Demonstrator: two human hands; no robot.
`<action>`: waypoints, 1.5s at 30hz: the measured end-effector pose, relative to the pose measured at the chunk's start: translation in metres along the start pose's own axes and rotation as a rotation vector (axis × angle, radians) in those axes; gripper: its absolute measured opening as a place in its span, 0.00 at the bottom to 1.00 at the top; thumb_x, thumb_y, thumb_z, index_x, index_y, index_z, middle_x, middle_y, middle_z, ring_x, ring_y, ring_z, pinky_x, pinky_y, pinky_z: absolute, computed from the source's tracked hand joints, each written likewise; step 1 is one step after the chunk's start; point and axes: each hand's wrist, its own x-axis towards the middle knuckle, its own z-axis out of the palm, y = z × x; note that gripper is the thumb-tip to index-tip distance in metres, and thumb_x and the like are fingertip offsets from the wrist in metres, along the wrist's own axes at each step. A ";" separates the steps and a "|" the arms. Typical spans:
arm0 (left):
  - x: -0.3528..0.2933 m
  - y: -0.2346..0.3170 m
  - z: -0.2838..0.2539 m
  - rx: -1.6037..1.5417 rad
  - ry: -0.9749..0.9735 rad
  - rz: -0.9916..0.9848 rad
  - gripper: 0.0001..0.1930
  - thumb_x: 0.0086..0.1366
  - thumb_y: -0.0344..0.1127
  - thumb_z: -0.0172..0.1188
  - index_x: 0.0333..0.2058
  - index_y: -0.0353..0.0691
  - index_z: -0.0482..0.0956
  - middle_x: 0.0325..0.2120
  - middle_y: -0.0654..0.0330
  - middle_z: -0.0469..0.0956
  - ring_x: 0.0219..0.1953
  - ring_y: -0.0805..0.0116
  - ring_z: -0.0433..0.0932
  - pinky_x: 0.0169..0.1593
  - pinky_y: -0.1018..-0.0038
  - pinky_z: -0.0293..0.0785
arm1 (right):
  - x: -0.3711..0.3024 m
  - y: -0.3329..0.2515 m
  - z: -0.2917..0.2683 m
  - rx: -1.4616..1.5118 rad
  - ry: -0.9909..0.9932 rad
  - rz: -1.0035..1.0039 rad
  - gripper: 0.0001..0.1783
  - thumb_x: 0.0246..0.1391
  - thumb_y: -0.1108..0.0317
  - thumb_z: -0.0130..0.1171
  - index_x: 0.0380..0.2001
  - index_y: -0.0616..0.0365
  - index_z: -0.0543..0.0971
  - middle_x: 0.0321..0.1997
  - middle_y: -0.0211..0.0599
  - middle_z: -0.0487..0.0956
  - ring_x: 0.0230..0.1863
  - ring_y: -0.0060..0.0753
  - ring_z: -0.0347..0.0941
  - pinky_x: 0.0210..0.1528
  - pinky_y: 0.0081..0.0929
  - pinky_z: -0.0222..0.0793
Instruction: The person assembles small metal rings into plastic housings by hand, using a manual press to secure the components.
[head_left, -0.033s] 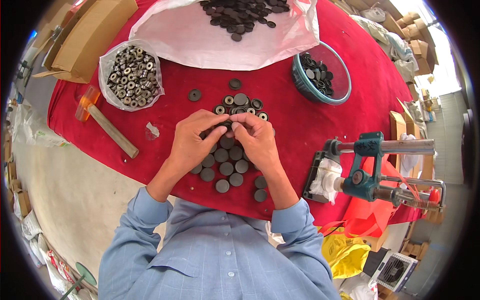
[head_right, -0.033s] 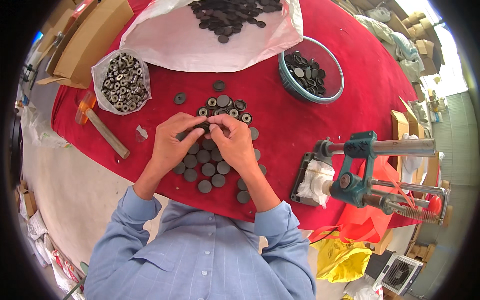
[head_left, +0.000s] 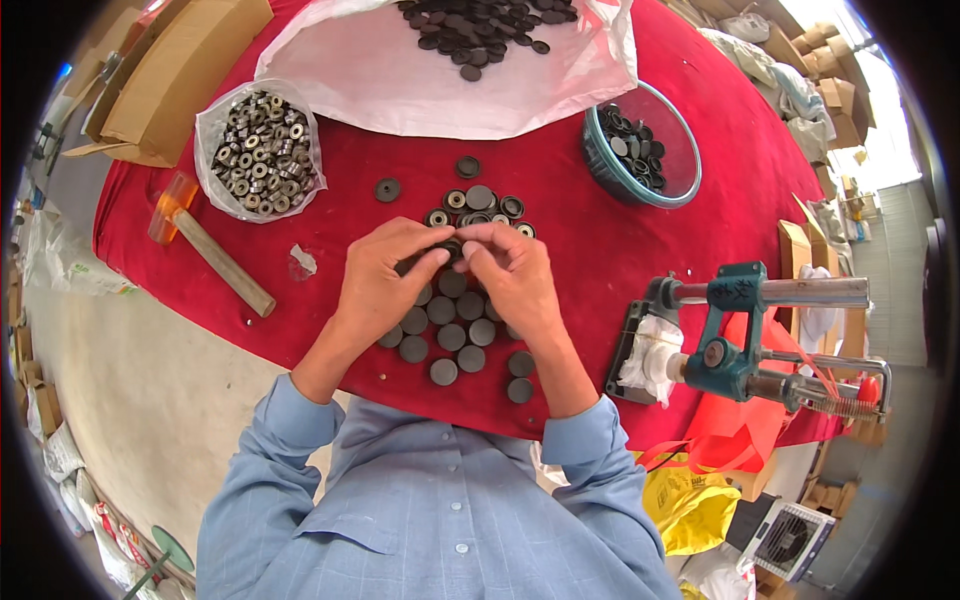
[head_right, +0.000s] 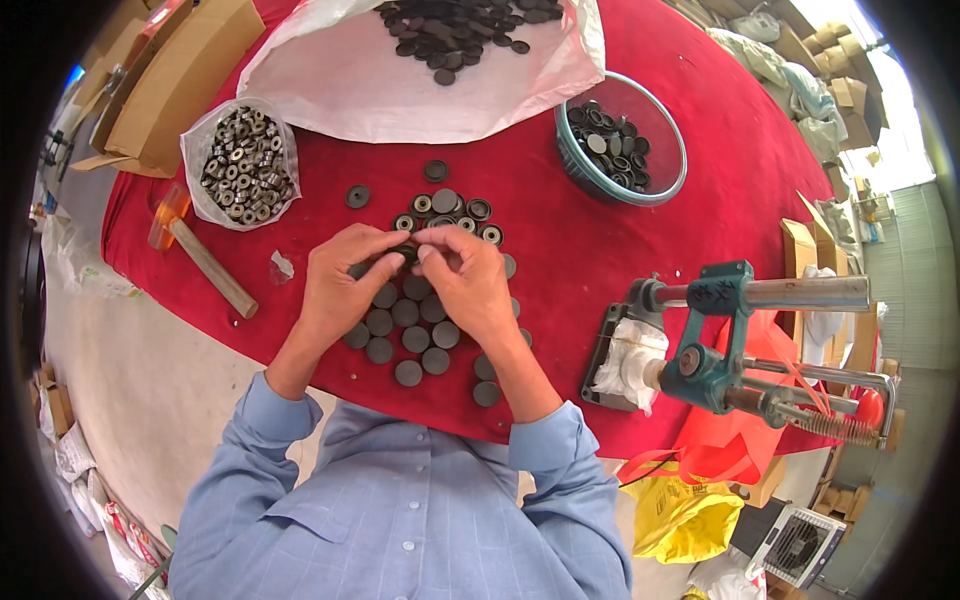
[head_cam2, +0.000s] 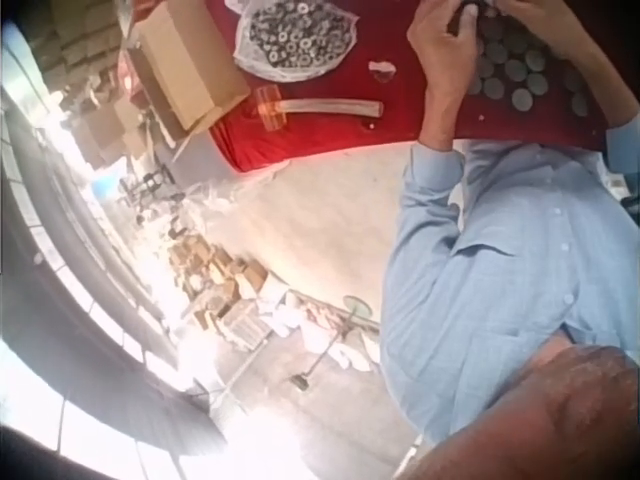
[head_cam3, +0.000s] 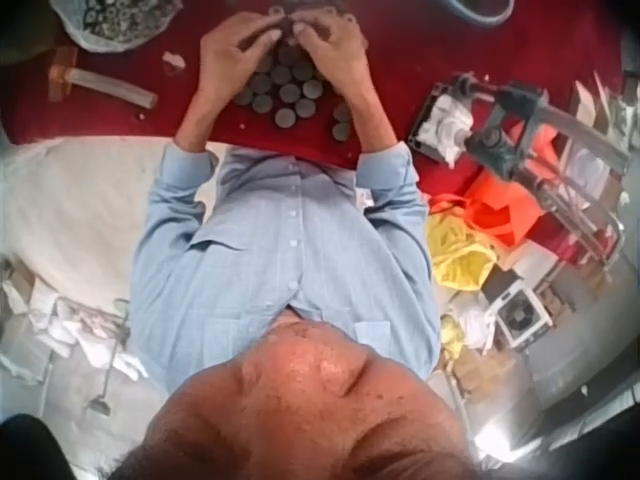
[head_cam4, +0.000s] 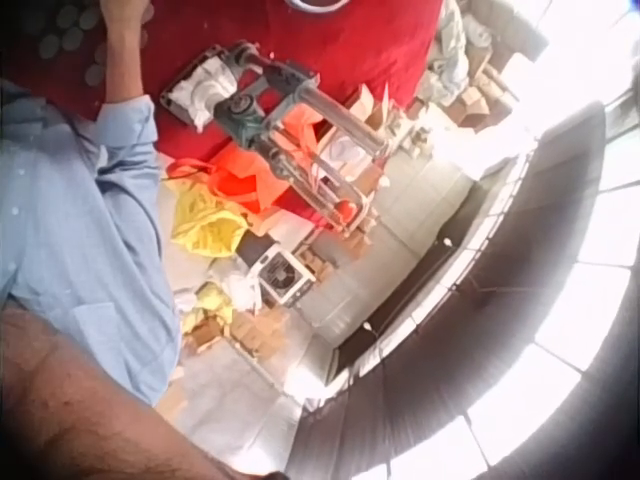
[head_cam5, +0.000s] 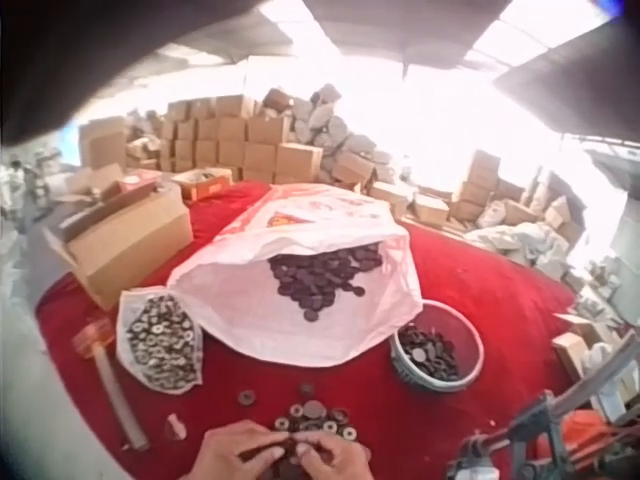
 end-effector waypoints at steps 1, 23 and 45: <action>0.001 -0.002 -0.002 -0.008 0.016 -0.057 0.16 0.64 0.22 0.72 0.51 0.39 0.90 0.37 0.58 0.87 0.37 0.68 0.85 0.42 0.73 0.81 | 0.003 0.000 -0.004 -0.003 0.003 0.004 0.12 0.69 0.75 0.60 0.50 0.66 0.86 0.40 0.31 0.88 0.39 0.19 0.83 0.43 0.21 0.80; -0.005 -0.009 0.013 0.274 -0.006 0.178 0.10 0.63 0.24 0.72 0.43 0.37 0.88 0.43 0.56 0.85 0.43 0.55 0.87 0.44 0.64 0.85 | 0.057 -0.002 -0.045 -0.621 0.108 -0.303 0.17 0.59 0.78 0.68 0.52 0.58 0.87 0.38 0.35 0.84 0.34 0.27 0.80 0.40 0.27 0.77; -0.012 -0.023 0.019 0.426 -0.097 0.278 0.12 0.64 0.26 0.71 0.47 0.37 0.88 0.46 0.55 0.84 0.47 0.52 0.84 0.46 0.59 0.84 | 0.017 0.014 -0.066 -0.779 0.289 -0.299 0.07 0.61 0.74 0.67 0.43 0.57 0.87 0.38 0.48 0.82 0.33 0.50 0.82 0.38 0.43 0.78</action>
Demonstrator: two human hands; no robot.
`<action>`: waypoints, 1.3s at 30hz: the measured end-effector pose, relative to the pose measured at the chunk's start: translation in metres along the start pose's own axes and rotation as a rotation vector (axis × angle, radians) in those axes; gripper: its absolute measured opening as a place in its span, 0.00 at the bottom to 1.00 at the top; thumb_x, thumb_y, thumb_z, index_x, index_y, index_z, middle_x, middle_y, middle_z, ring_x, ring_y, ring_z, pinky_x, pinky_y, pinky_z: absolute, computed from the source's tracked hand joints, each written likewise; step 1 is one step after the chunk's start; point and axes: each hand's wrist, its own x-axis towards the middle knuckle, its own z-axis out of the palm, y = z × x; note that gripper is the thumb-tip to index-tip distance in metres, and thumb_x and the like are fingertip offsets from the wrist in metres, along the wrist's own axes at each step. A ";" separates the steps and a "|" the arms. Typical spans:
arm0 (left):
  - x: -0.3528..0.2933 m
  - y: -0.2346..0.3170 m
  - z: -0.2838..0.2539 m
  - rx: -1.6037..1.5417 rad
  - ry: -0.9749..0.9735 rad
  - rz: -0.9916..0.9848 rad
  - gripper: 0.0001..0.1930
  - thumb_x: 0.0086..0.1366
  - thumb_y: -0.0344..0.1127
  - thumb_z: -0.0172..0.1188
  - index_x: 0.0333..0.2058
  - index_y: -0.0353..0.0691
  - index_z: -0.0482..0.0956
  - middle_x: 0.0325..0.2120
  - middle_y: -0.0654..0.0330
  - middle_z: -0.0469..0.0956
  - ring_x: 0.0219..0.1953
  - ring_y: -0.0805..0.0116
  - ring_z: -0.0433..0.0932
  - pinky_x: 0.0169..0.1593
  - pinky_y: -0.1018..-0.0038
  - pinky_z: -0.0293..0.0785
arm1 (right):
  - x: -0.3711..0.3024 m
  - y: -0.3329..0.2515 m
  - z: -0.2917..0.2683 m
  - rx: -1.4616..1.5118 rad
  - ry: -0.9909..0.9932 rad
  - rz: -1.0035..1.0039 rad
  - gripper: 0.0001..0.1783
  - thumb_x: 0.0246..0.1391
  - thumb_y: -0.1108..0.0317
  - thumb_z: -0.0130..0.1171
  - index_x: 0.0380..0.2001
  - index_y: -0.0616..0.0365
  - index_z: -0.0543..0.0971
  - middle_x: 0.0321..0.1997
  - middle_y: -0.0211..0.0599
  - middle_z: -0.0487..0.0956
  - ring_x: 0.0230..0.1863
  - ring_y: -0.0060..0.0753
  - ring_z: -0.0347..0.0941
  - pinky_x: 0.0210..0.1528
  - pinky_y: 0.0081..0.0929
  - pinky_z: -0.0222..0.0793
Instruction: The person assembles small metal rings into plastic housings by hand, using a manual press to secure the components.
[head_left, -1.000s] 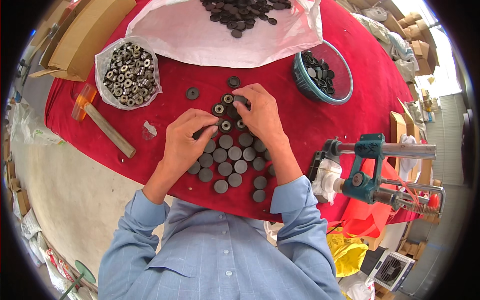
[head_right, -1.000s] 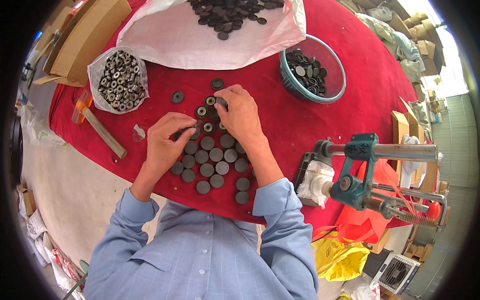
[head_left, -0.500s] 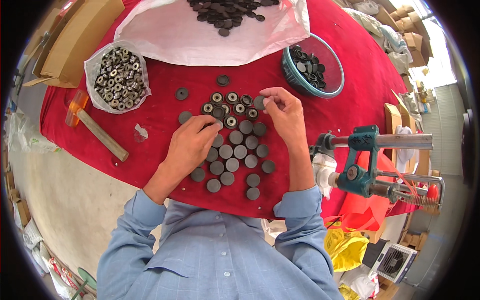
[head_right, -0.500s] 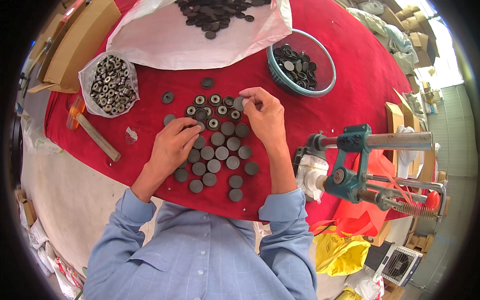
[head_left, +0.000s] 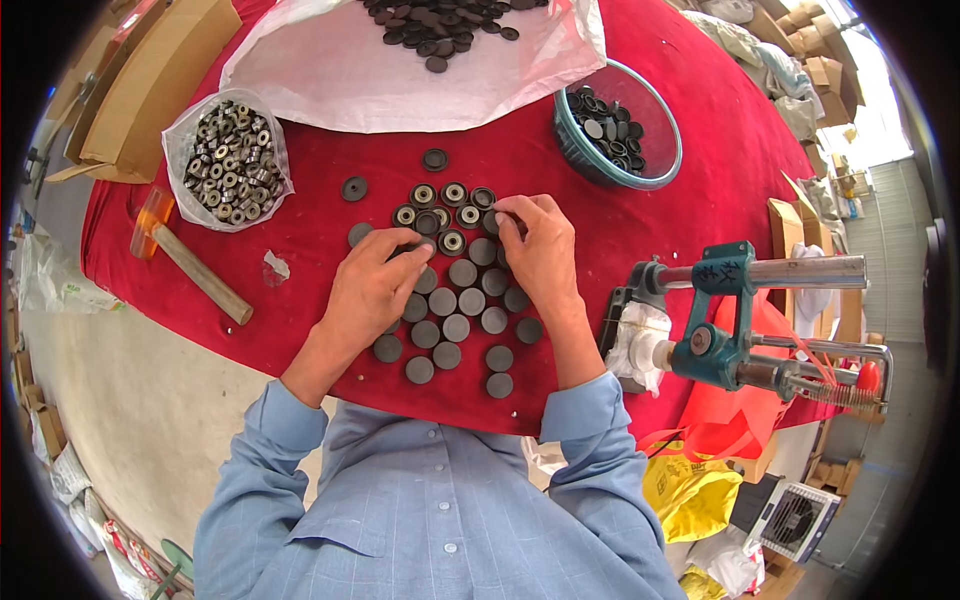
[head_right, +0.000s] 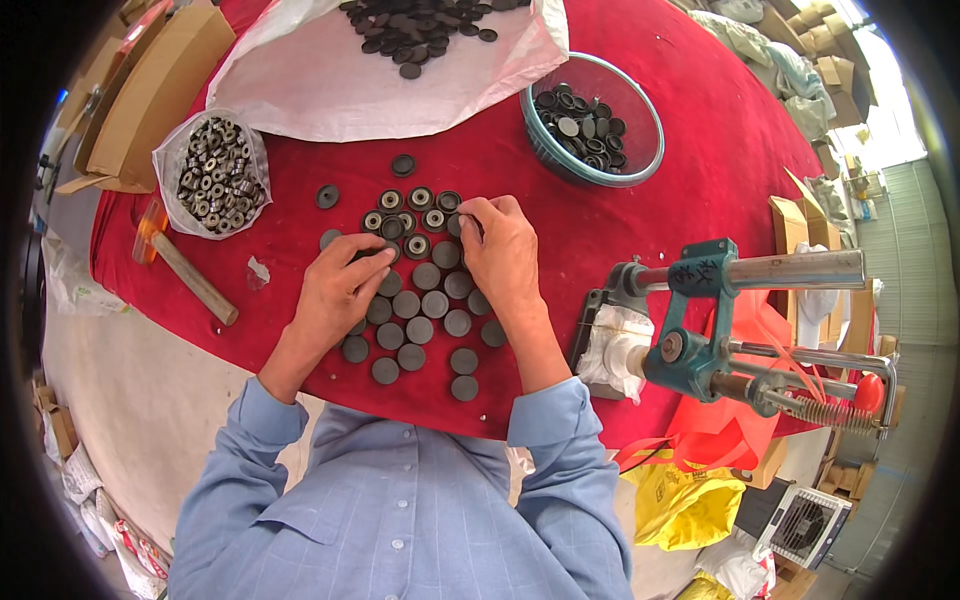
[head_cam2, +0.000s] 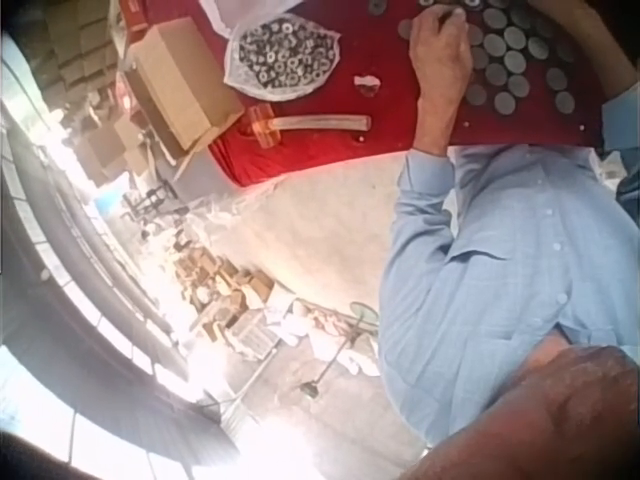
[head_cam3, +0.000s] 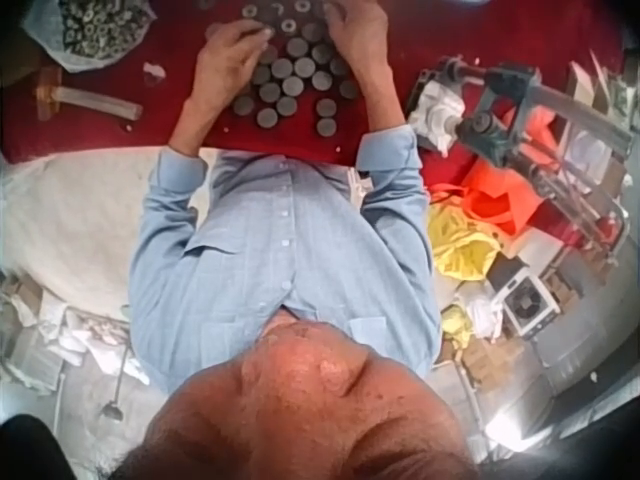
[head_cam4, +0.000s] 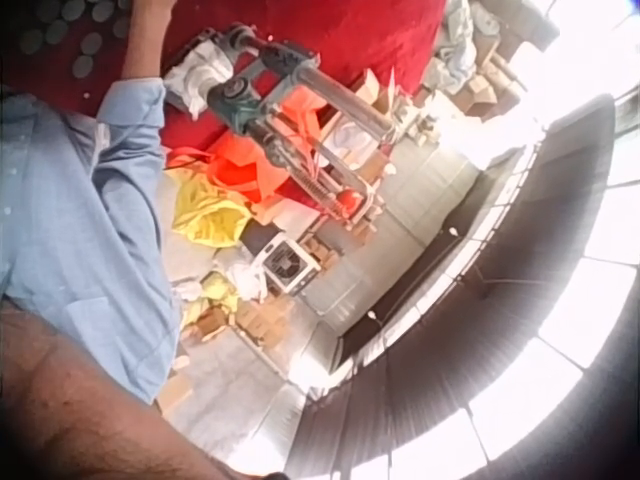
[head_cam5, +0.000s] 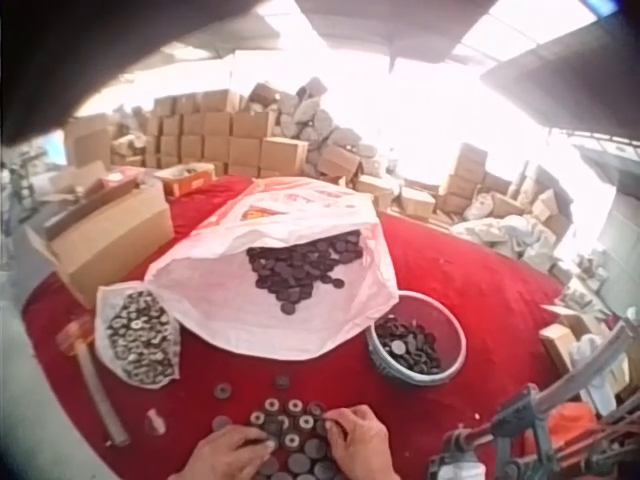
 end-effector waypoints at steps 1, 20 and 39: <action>-0.001 -0.001 0.000 -0.008 0.006 -0.007 0.12 0.64 0.25 0.72 0.47 0.38 0.88 0.46 0.56 0.84 0.47 0.53 0.84 0.47 0.60 0.84 | -0.002 -0.001 -0.001 -0.032 -0.002 -0.041 0.09 0.60 0.75 0.67 0.44 0.56 0.87 0.42 0.47 0.82 0.35 0.50 0.83 0.39 0.43 0.79; 0.001 -0.003 0.001 0.029 0.022 0.069 0.14 0.62 0.23 0.72 0.47 0.37 0.88 0.47 0.54 0.83 0.48 0.52 0.84 0.48 0.59 0.83 | -0.034 -0.006 -0.001 -0.471 -0.109 -0.247 0.28 0.55 0.79 0.63 0.61 0.64 0.81 0.62 0.46 0.82 0.57 0.46 0.82 0.52 0.41 0.84; 0.003 0.013 -0.006 0.335 -0.113 0.105 0.18 0.63 0.34 0.69 0.51 0.36 0.87 0.52 0.56 0.82 0.56 0.59 0.78 0.65 0.56 0.71 | 0.012 -0.040 0.045 -0.107 -0.100 -0.187 0.11 0.56 0.69 0.73 0.42 0.58 0.88 0.40 0.41 0.83 0.40 0.47 0.83 0.43 0.44 0.79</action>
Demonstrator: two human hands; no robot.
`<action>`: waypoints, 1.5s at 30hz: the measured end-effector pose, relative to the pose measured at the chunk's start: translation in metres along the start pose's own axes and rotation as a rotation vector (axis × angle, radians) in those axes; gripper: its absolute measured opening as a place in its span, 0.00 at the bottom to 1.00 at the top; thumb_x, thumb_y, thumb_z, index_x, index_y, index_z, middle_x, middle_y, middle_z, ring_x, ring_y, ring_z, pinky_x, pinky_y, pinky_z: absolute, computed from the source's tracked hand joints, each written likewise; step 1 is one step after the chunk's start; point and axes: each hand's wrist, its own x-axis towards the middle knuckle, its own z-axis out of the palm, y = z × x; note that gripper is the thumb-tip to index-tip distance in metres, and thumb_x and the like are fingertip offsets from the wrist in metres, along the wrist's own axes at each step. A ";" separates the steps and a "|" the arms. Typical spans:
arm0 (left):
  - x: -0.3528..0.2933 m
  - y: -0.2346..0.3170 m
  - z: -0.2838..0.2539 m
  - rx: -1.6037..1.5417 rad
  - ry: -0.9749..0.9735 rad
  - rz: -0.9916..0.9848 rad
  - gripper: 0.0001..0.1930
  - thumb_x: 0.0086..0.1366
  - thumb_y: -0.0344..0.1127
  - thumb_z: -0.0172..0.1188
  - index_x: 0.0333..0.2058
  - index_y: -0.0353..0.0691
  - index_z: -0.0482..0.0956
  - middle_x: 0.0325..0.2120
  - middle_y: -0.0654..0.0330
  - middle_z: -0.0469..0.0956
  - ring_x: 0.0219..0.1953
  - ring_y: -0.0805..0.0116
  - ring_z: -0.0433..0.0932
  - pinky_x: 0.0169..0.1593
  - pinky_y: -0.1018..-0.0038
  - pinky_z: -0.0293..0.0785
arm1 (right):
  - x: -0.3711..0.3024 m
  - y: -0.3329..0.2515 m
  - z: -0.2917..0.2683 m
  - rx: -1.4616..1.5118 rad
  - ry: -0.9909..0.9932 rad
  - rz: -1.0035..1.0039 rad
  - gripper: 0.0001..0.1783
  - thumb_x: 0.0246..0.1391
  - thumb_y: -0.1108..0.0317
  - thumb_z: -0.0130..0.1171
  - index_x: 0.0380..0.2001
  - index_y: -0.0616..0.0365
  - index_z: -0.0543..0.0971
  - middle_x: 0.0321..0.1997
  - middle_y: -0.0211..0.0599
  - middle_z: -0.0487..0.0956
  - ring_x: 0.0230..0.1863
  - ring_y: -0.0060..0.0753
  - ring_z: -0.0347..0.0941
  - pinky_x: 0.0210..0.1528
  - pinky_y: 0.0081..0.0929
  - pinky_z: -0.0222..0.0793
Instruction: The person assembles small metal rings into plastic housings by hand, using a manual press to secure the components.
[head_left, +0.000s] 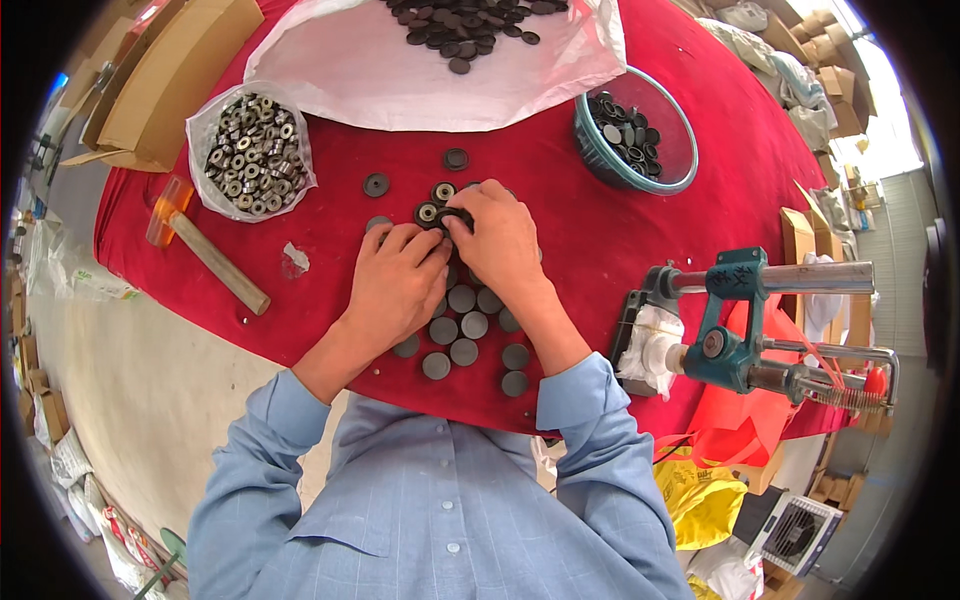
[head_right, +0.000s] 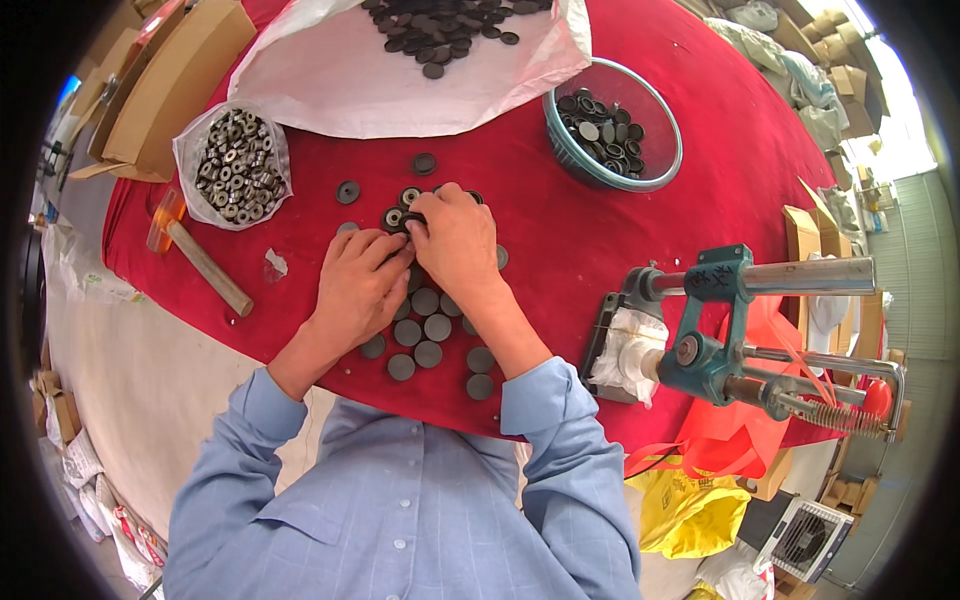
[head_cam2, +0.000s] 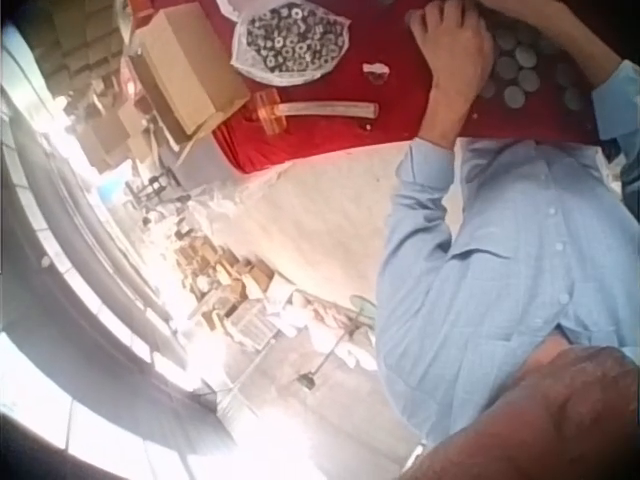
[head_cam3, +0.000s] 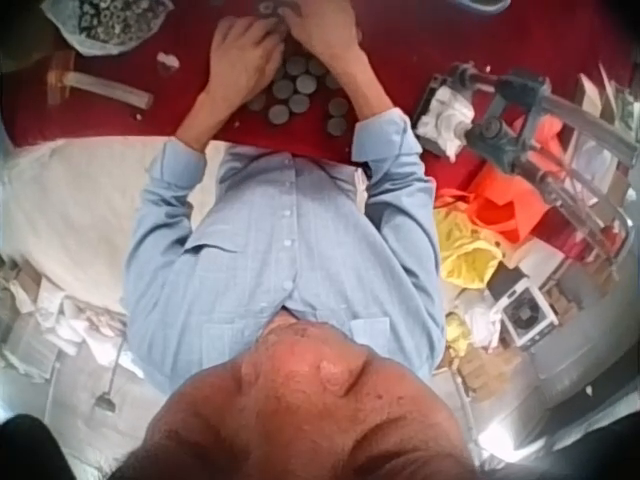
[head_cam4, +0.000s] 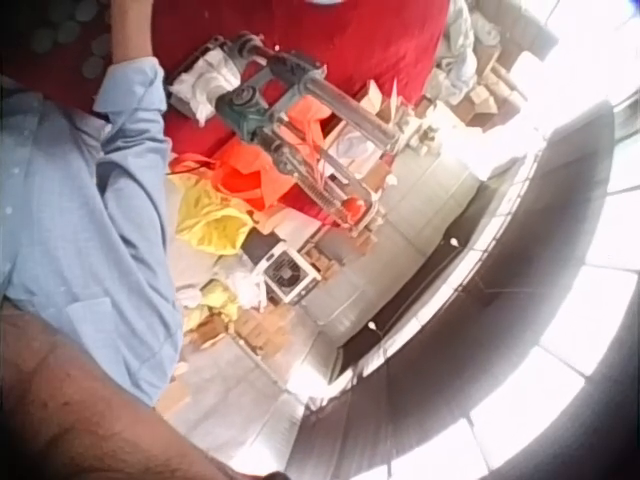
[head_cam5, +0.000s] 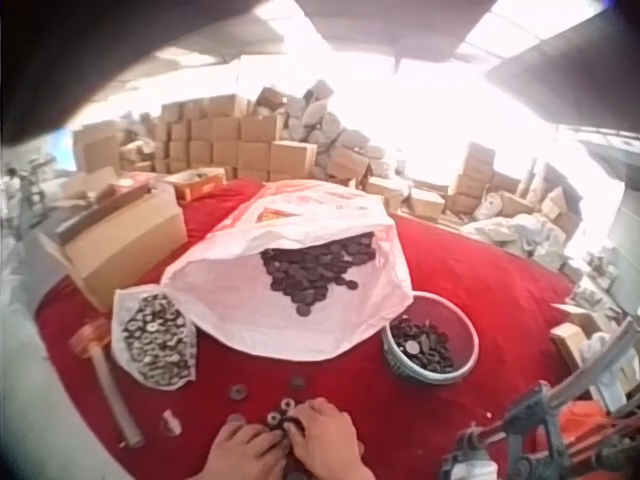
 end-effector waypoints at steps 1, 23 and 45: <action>0.001 -0.001 0.000 0.028 -0.024 0.017 0.19 0.63 0.34 0.68 0.52 0.35 0.86 0.52 0.56 0.82 0.55 0.59 0.78 0.65 0.55 0.70 | 0.001 0.001 -0.002 0.002 -0.004 -0.005 0.11 0.56 0.69 0.73 0.42 0.58 0.88 0.40 0.41 0.83 0.40 0.47 0.83 0.43 0.44 0.79; -0.010 0.002 0.004 0.043 -0.012 0.005 0.21 0.62 0.33 0.68 0.54 0.35 0.84 0.53 0.56 0.81 0.56 0.58 0.78 0.63 0.55 0.71 | -0.048 0.007 -0.012 -0.187 0.050 -0.222 0.13 0.57 0.75 0.65 0.45 0.56 0.87 0.49 0.34 0.85 0.50 0.41 0.82 0.54 0.43 0.76; 0.048 -0.048 -0.008 -0.196 0.141 -0.114 0.14 0.67 0.29 0.66 0.51 0.35 0.85 0.48 0.53 0.82 0.50 0.50 0.82 0.54 0.56 0.78 | 0.004 0.045 -0.025 -0.249 -0.045 0.055 0.20 0.61 0.67 0.69 0.57 0.54 0.85 0.49 0.44 0.81 0.50 0.52 0.80 0.51 0.48 0.75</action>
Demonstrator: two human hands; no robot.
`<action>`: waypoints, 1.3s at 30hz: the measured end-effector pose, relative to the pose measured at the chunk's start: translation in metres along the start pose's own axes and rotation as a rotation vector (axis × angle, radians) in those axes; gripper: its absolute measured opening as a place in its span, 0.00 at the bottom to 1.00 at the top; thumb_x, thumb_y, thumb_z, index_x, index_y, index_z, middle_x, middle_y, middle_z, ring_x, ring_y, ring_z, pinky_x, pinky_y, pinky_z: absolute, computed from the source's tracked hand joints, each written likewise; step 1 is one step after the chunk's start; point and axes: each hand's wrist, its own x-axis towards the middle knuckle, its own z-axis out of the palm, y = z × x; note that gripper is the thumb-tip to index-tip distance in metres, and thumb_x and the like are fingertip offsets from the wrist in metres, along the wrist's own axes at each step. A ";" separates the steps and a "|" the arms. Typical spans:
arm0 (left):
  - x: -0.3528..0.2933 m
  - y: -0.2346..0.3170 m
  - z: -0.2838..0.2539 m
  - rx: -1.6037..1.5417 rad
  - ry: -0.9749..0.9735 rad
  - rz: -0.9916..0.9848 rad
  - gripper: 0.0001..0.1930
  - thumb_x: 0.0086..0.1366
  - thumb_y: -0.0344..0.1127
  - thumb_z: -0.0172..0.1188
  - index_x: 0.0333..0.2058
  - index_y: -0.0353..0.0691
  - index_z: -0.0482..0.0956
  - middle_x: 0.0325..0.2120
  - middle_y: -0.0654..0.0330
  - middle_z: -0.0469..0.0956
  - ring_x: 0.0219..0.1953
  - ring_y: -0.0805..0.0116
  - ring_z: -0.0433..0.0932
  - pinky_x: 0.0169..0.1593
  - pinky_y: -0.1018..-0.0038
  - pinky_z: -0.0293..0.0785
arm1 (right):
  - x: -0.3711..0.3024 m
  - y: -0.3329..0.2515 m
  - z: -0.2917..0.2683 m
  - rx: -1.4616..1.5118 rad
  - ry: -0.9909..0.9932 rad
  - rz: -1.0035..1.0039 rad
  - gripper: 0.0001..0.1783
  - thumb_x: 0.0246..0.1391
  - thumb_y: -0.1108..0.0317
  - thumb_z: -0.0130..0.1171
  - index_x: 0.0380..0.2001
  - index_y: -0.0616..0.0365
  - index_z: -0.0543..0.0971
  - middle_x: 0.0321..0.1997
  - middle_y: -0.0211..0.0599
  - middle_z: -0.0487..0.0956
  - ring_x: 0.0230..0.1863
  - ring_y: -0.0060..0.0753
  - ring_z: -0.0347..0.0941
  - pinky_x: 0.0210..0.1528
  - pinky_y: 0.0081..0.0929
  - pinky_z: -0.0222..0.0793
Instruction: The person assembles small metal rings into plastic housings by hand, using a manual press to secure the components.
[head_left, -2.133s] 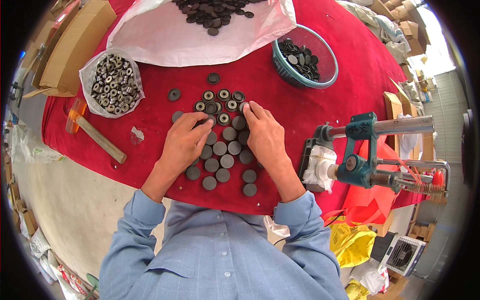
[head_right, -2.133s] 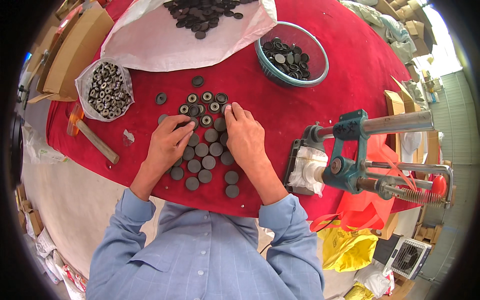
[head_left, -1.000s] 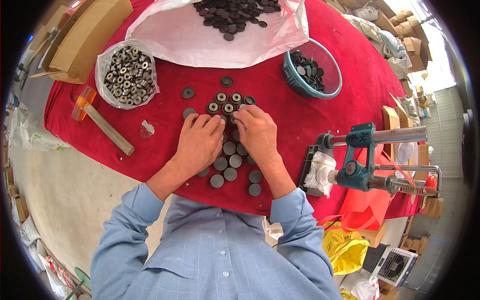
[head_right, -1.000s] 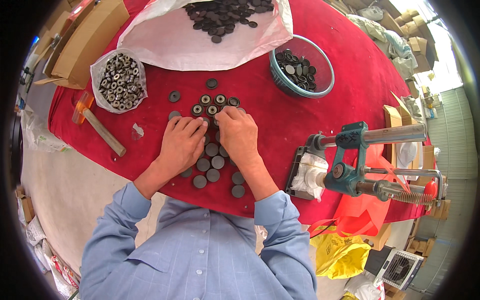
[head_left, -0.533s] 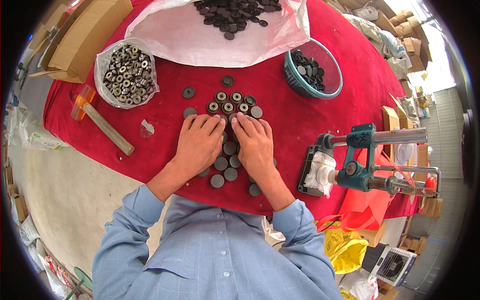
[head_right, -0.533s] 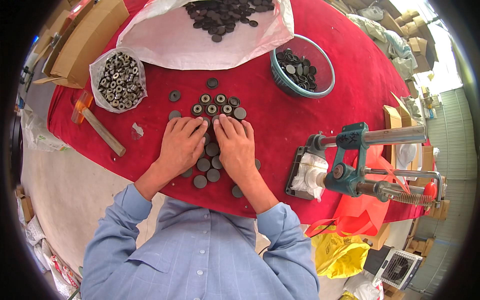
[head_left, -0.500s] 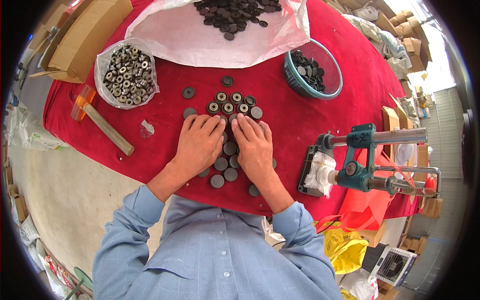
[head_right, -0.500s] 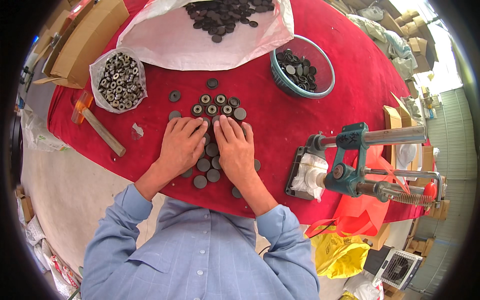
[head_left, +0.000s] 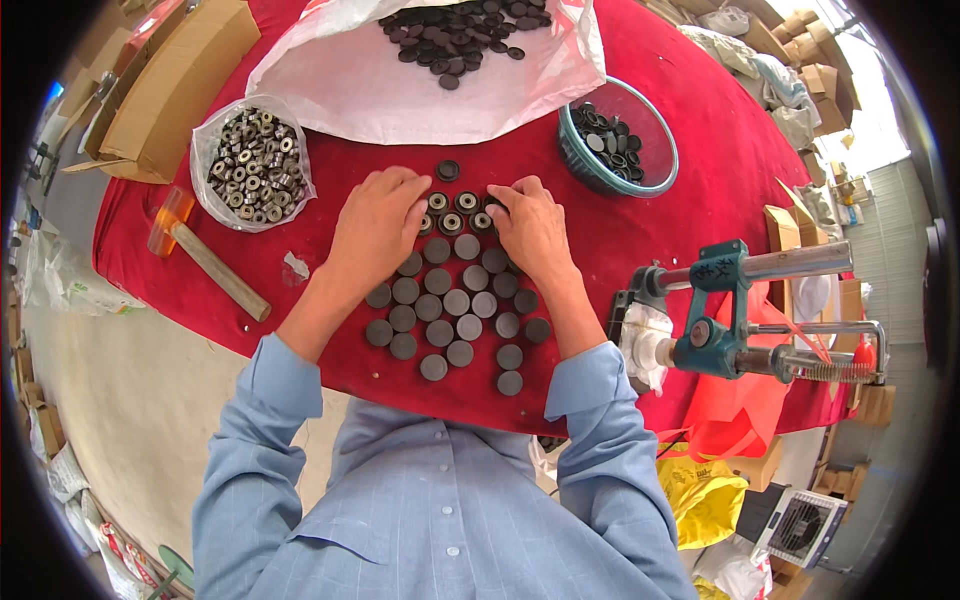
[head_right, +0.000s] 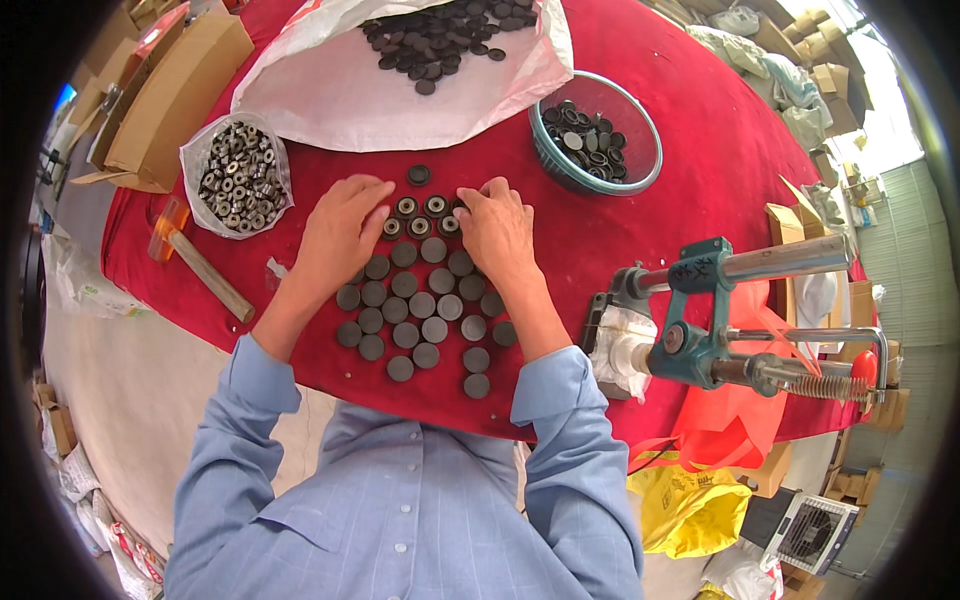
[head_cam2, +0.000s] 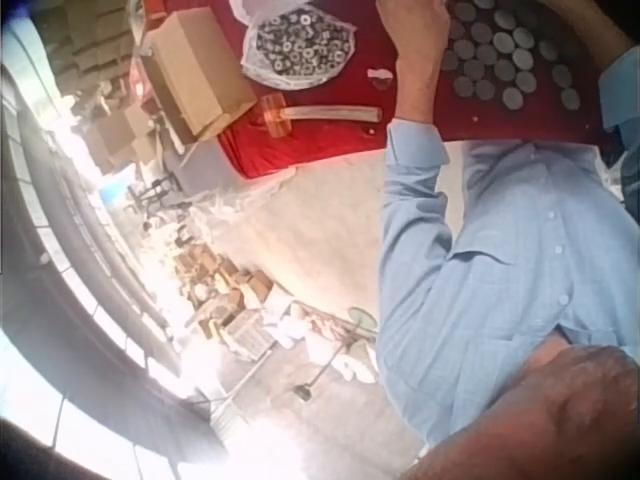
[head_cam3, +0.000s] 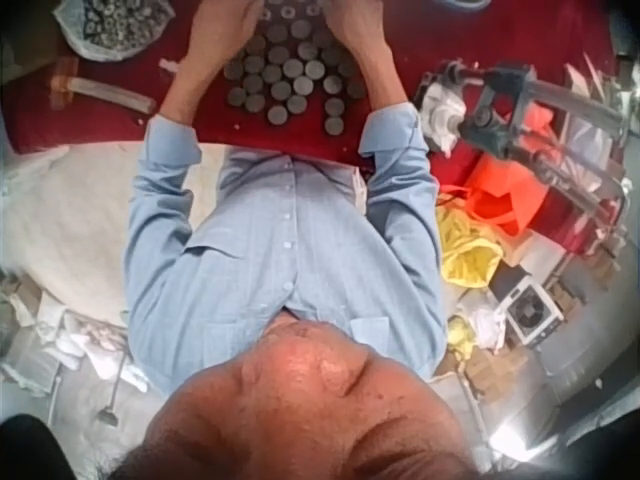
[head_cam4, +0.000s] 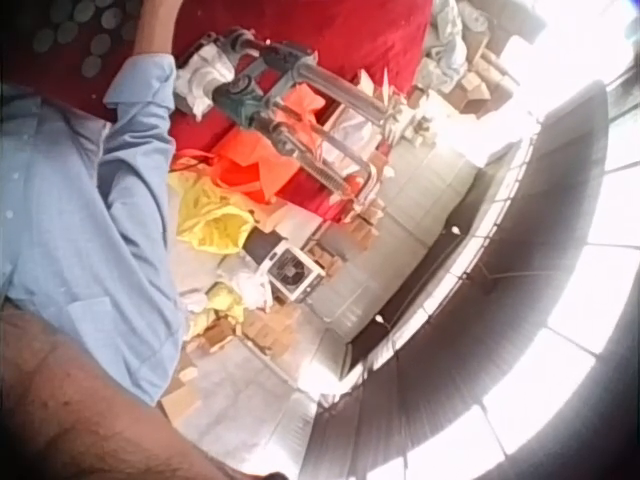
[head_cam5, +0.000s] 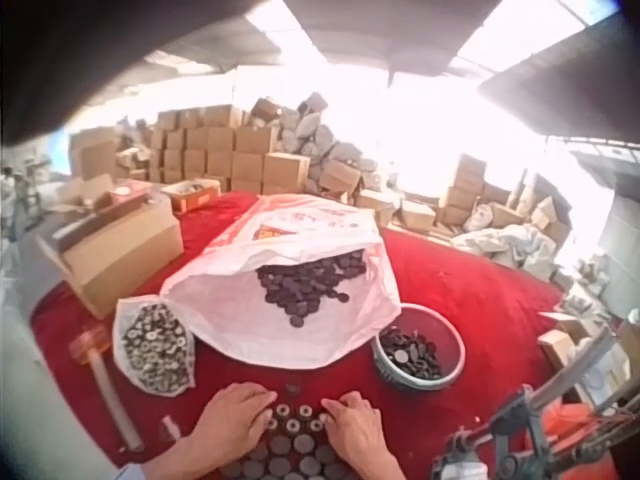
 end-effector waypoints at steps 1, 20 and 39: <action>0.010 -0.006 0.005 -0.019 0.006 0.009 0.15 0.68 0.29 0.66 0.53 0.34 0.84 0.48 0.51 0.82 0.50 0.49 0.81 0.54 0.55 0.79 | 0.002 0.002 0.001 0.002 0.001 0.000 0.20 0.61 0.67 0.69 0.57 0.54 0.85 0.49 0.44 0.81 0.50 0.52 0.80 0.51 0.48 0.75; 0.053 -0.035 0.049 -0.245 -0.191 -0.251 0.17 0.61 0.26 0.74 0.47 0.35 0.81 0.38 0.54 0.83 0.33 0.62 0.81 0.40 0.65 0.79 | -0.021 -0.016 0.000 0.071 0.127 -0.154 0.08 0.55 0.73 0.69 0.39 0.52 0.84 0.41 0.33 0.85 0.45 0.44 0.81 0.51 0.42 0.77; -0.011 -0.012 0.011 -0.186 0.012 -0.135 0.16 0.65 0.25 0.71 0.52 0.41 0.89 0.37 0.57 0.81 0.33 0.58 0.83 0.37 0.64 0.80 | -0.042 -0.025 0.000 -0.094 0.151 -0.244 0.12 0.55 0.74 0.64 0.43 0.56 0.86 0.55 0.34 0.85 0.58 0.41 0.79 0.69 0.52 0.66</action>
